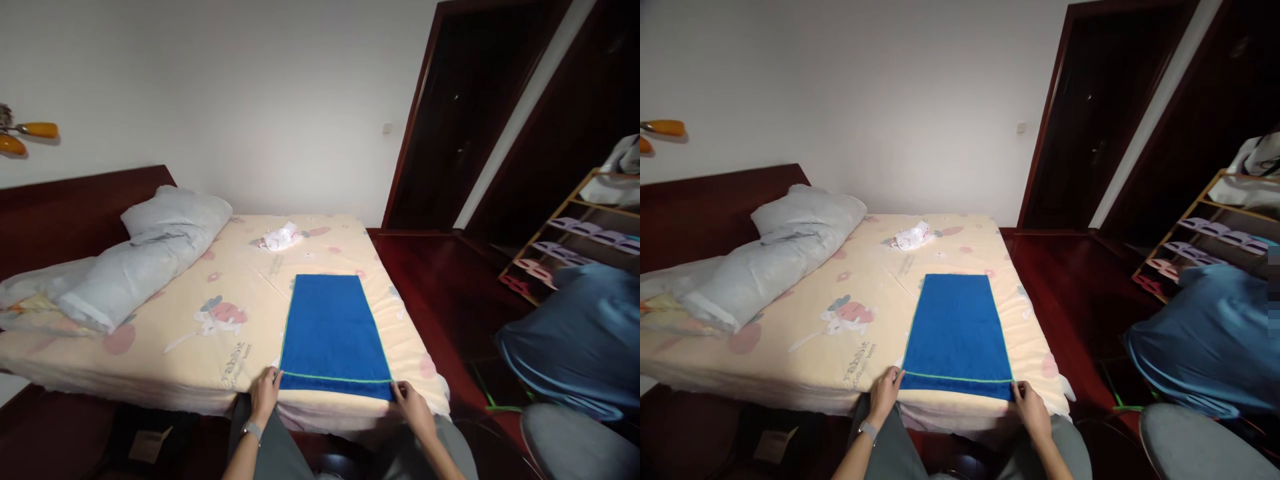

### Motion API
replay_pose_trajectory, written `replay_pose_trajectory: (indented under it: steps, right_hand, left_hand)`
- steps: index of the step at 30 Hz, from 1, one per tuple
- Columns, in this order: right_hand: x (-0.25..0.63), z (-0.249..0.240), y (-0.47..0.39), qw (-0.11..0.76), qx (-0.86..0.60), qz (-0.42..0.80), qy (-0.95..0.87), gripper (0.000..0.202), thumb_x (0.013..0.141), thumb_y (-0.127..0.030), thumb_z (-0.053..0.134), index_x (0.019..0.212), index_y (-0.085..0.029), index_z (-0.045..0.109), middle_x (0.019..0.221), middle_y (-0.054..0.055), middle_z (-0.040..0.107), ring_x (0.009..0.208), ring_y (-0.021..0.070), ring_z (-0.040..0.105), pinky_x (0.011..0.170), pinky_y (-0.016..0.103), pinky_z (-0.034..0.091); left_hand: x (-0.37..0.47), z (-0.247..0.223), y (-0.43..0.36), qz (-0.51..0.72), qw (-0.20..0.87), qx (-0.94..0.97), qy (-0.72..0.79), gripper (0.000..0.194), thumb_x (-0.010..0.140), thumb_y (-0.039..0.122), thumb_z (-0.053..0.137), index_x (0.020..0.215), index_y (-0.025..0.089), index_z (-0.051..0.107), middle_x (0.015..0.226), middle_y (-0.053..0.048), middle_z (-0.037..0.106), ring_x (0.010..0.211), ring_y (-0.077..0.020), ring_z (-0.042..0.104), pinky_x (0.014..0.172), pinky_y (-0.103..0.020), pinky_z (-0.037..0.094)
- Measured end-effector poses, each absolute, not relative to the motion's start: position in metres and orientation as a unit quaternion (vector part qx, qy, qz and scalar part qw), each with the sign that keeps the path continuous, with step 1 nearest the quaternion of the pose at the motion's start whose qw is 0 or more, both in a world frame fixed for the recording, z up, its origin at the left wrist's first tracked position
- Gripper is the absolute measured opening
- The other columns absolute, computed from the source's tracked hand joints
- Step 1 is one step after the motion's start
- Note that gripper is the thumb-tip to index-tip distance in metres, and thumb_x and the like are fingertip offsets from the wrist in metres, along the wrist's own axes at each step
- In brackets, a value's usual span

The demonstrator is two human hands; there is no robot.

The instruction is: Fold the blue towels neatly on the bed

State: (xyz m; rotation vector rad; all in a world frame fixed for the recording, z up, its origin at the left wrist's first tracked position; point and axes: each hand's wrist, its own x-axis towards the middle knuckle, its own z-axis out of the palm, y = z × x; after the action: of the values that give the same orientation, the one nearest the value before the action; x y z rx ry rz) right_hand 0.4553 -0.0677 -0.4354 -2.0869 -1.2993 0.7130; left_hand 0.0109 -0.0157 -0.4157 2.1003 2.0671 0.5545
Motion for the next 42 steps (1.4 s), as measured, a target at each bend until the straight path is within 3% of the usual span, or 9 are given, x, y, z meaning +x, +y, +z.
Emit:
replay_pose_trajectory:
  steps: [3, 7, 11, 15, 24, 27, 30, 34, 42]
  right_hand:
    - [0.452, -0.432, -0.066, 0.257, -0.794, 0.244, -0.494, 0.042, 0.086, -0.062, 0.044, 0.088, -0.026, 0.064, 0.089, 0.013, 0.079, 0.085, 0.0317, 0.075, 0.072, 0.039, 0.052]
    - [0.447, -0.428, -0.068, 0.257, -0.791, 0.193, -0.521, 0.037, 0.089, -0.054, 0.041, 0.096, -0.024, 0.062, 0.096, 0.014, 0.075, 0.091, 0.0308, 0.072, 0.081, 0.042, 0.053]
    - [0.45, -0.432, -0.083, 0.318, -0.745, 0.108, -0.576, 0.043, 0.091, -0.051, 0.042, 0.11, -0.021, 0.065, 0.118, 0.016, 0.068, 0.108, 0.0315, 0.067, 0.098, 0.046, 0.053]
    - [0.458, -0.44, -0.102, 0.282, -0.667, 0.15, -0.673, 0.048, 0.087, -0.037, 0.05, 0.132, -0.025, 0.062, 0.14, 0.01, 0.063, 0.131, 0.0292, 0.057, 0.113, 0.047, 0.047]
    - [0.465, -0.44, -0.082, 0.339, -0.67, 0.212, -0.625, 0.049, 0.083, -0.042, 0.05, 0.122, -0.02, 0.071, 0.126, 0.011, 0.073, 0.121, 0.0292, 0.065, 0.11, 0.049, 0.05]
    - [0.465, -0.439, -0.07, 0.379, -0.685, 0.26, -0.565, 0.048, 0.081, -0.053, 0.054, 0.108, -0.02, 0.075, 0.114, 0.012, 0.078, 0.111, 0.0311, 0.07, 0.103, 0.047, 0.054]
    - [0.463, -0.436, -0.062, 0.407, -0.695, 0.31, -0.506, 0.052, 0.08, -0.065, 0.053, 0.096, -0.02, 0.075, 0.103, 0.011, 0.08, 0.102, 0.0313, 0.073, 0.094, 0.042, 0.057]
    - [0.463, -0.428, -0.064, 0.432, -0.674, 0.342, -0.492, 0.054, 0.081, -0.068, 0.053, 0.096, -0.02, 0.073, 0.098, 0.009, 0.08, 0.095, 0.0287, 0.074, 0.085, 0.034, 0.058]
    - [0.469, -0.426, -0.088, 0.381, -0.695, 0.314, -0.523, 0.047, 0.083, -0.065, 0.051, 0.093, -0.024, 0.072, 0.1, 0.008, 0.08, 0.098, 0.0282, 0.074, 0.088, 0.034, 0.057]
  left_hand:
    - [0.013, -0.417, -0.016, 0.188, 0.055, 0.696, 0.691, 0.025, 0.102, 0.036, 0.048, 0.1, 0.023, 0.069, 0.09, -0.007, 0.077, 0.08, -0.0229, 0.073, 0.065, -0.027, 0.047]
    - [0.016, -0.415, -0.025, 0.252, 0.013, 0.707, 0.66, 0.028, 0.102, 0.035, 0.046, 0.112, 0.022, 0.069, 0.109, -0.011, 0.074, 0.101, -0.0261, 0.07, 0.083, -0.033, 0.054]
    - [0.008, -0.409, -0.038, 0.261, 0.04, 0.76, 0.593, 0.031, 0.102, 0.037, 0.048, 0.12, 0.024, 0.07, 0.122, -0.012, 0.072, 0.115, -0.0292, 0.065, 0.101, -0.044, 0.052]
    - [-0.006, -0.407, -0.045, 0.217, 0.115, 0.822, 0.515, 0.04, 0.096, 0.032, 0.056, 0.136, 0.029, 0.063, 0.137, -0.008, 0.067, 0.13, -0.0291, 0.058, 0.115, -0.049, 0.045]
    - [-0.008, -0.412, -0.023, 0.305, 0.178, 0.76, 0.546, 0.031, 0.088, 0.021, 0.056, 0.112, 0.027, 0.075, 0.116, -0.008, 0.075, 0.113, -0.0261, 0.067, 0.104, -0.045, 0.054]
    - [-0.006, -0.414, -0.01, 0.358, 0.254, 0.698, 0.566, 0.027, 0.091, 0.038, 0.055, 0.096, 0.023, 0.076, 0.103, -0.01, 0.077, 0.101, -0.0256, 0.071, 0.092, -0.041, 0.058]
    - [-0.005, -0.416, 0.001, 0.384, 0.315, 0.629, 0.598, 0.049, 0.089, 0.063, 0.053, 0.088, 0.019, 0.073, 0.088, -0.01, 0.078, 0.086, -0.0258, 0.073, 0.08, -0.038, 0.059]
    - [-0.006, -0.415, 0.002, 0.396, 0.313, 0.618, 0.602, 0.06, 0.09, 0.072, 0.046, 0.094, 0.018, 0.071, 0.093, -0.01, 0.078, 0.089, -0.0264, 0.073, 0.084, -0.038, 0.058]
    - [-0.007, -0.427, -0.021, 0.399, 0.236, 0.639, 0.613, 0.05, 0.096, 0.063, 0.043, 0.099, 0.021, 0.071, 0.098, -0.012, 0.079, 0.093, -0.0283, 0.075, 0.087, -0.041, 0.058]
